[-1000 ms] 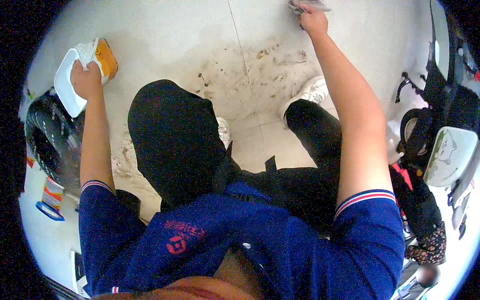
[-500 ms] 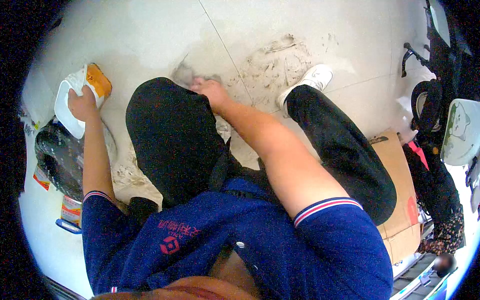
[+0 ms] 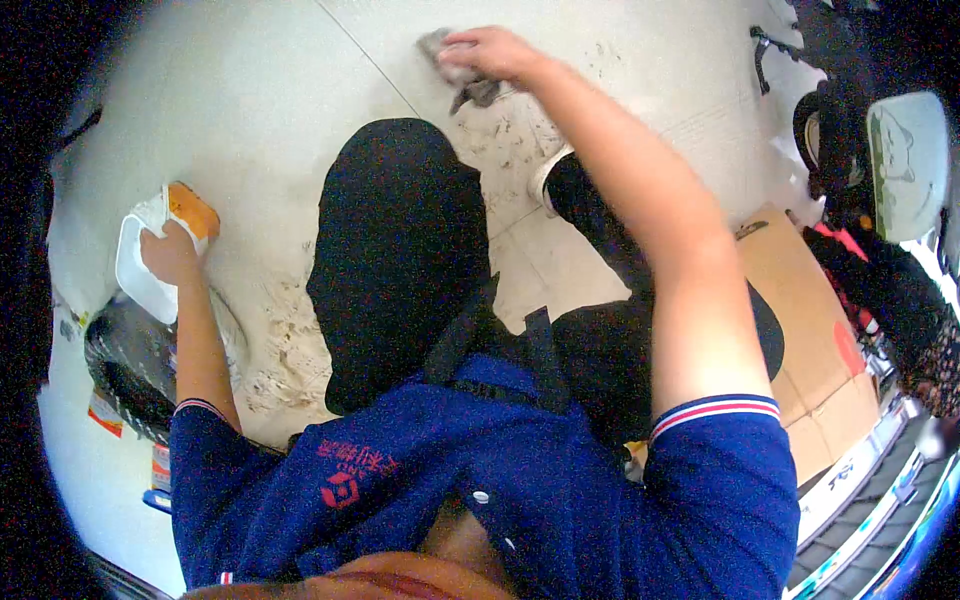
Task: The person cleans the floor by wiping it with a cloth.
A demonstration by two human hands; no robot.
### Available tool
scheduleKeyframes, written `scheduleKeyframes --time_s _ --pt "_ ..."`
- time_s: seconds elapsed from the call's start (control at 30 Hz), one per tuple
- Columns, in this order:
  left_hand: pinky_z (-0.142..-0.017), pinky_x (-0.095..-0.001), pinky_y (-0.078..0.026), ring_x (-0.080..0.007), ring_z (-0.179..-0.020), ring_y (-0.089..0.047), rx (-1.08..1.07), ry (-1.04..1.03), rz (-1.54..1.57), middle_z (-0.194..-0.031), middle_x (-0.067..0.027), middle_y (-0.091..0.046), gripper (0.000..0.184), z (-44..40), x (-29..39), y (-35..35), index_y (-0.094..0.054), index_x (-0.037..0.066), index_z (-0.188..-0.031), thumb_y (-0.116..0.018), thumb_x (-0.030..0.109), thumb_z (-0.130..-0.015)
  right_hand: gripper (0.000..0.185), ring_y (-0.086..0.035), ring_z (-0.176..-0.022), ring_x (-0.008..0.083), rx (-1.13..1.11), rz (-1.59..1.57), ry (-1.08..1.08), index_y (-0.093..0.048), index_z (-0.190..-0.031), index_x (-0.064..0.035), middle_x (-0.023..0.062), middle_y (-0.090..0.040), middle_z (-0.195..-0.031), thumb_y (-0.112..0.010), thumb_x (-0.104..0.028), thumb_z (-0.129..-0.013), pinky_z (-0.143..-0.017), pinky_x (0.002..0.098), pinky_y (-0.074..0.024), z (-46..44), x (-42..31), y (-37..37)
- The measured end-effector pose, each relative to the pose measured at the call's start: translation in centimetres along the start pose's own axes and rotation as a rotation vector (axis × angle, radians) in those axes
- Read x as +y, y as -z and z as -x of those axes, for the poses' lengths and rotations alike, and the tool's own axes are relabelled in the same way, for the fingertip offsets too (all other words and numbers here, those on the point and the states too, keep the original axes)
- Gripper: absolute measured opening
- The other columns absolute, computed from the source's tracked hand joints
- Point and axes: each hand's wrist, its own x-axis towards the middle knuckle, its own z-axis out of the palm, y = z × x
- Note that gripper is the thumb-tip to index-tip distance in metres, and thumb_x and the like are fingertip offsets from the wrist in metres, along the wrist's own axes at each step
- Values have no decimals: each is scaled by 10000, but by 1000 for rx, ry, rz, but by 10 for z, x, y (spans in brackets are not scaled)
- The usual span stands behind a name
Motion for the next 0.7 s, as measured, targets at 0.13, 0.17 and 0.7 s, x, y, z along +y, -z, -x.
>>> scheduleKeyframes --time_s 0.13,0.17,0.7 --pt "-954 -465 -456 -401 -1082 -586 -31 1 26 -1128 -264 -630 502 -2 4 7 -608 -95 -1140 -559 269 -798 438 -631 -969 195 140 -207 -240 -643 -1219 -49 109 -680 -1091 -708 -261 -841 -863 344 -490 20 54 64" --pt "-950 -467 -456 -405 -1079 -587 -9 -11 31 -1125 -270 -630 502 0 1 4 -609 -99 -1137 -562 265 -794 427 -630 -953 184 142 -284 -273 -645 -1222 -59 101 -683 -1072 -699 -225 -831 -850 338 -491 35 71 77" --pt "-939 -465 -458 -443 -1041 -595 -88 55 1 -1100 -308 -627 564 -2 16 8 -614 -128 -1103 -598 328 -773 387 -627 -986 354 813 262 -297 -643 -1117 -42 198 -653 -1090 -603 -353 -888 -867 440 -485 50 177 -31"
